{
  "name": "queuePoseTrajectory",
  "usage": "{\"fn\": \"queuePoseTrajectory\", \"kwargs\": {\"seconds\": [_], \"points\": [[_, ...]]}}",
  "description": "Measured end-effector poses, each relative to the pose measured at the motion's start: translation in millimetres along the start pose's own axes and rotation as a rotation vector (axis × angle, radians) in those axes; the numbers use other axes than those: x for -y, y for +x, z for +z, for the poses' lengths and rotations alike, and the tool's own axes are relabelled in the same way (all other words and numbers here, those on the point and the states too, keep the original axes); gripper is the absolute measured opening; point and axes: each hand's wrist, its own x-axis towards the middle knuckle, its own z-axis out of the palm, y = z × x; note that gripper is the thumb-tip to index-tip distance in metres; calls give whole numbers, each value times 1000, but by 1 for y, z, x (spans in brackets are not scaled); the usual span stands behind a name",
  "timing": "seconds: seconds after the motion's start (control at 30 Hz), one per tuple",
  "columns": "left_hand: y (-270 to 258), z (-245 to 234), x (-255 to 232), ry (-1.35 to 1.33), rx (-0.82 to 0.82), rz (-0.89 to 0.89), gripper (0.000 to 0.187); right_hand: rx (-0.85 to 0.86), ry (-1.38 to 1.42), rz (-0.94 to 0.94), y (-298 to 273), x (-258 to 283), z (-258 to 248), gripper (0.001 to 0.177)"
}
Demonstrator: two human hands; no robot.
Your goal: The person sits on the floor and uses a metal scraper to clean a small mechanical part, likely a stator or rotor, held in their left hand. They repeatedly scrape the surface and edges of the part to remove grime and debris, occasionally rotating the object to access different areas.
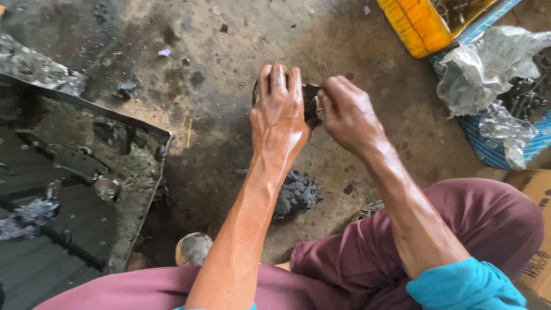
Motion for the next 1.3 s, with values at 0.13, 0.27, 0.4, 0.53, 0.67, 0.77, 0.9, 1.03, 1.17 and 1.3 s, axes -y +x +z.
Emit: {"fn": "queuePoseTrajectory", "kwargs": {"seconds": [0.13, 0.27, 0.4, 0.53, 0.67, 0.77, 0.9, 1.03, 1.17, 1.3], "points": [[-6, -6, 0, -65, -25, 12, 81, -60, -10, -100, 1, -1, -3, 9], [0, -9, -5, -96, -3, -3, 83, -80, 1, 206, 2, 10, -14, 14], [0, -6, -3, -46, 7, -1, 85, 45, -42, 200, 3, 15, -16, 18], [-2, -7, -3, -65, 9, -13, 81, 73, -64, 168, 17, 7, -7, 21], [-3, -4, -1, -81, 2, -6, 86, 28, -41, 84, 10, 0, -11, 21], [-2, 0, 1, 81, -65, 35, 72, 15, -9, 163, 7, -6, 2, 21], [1, -9, -3, -89, 13, -14, 80, -93, 181, 317, -3, -11, 6, 21], [-1, -9, -7, -86, 35, -30, 78, -91, 230, 385, -23, -15, 11, 14], [0, -11, -8, -82, 68, -45, 72, -96, 138, 134, -18, -18, 23, 14], [-1, -8, -8, -71, 52, -44, 68, -125, 184, 150, -17, -13, 18, 13]]}}
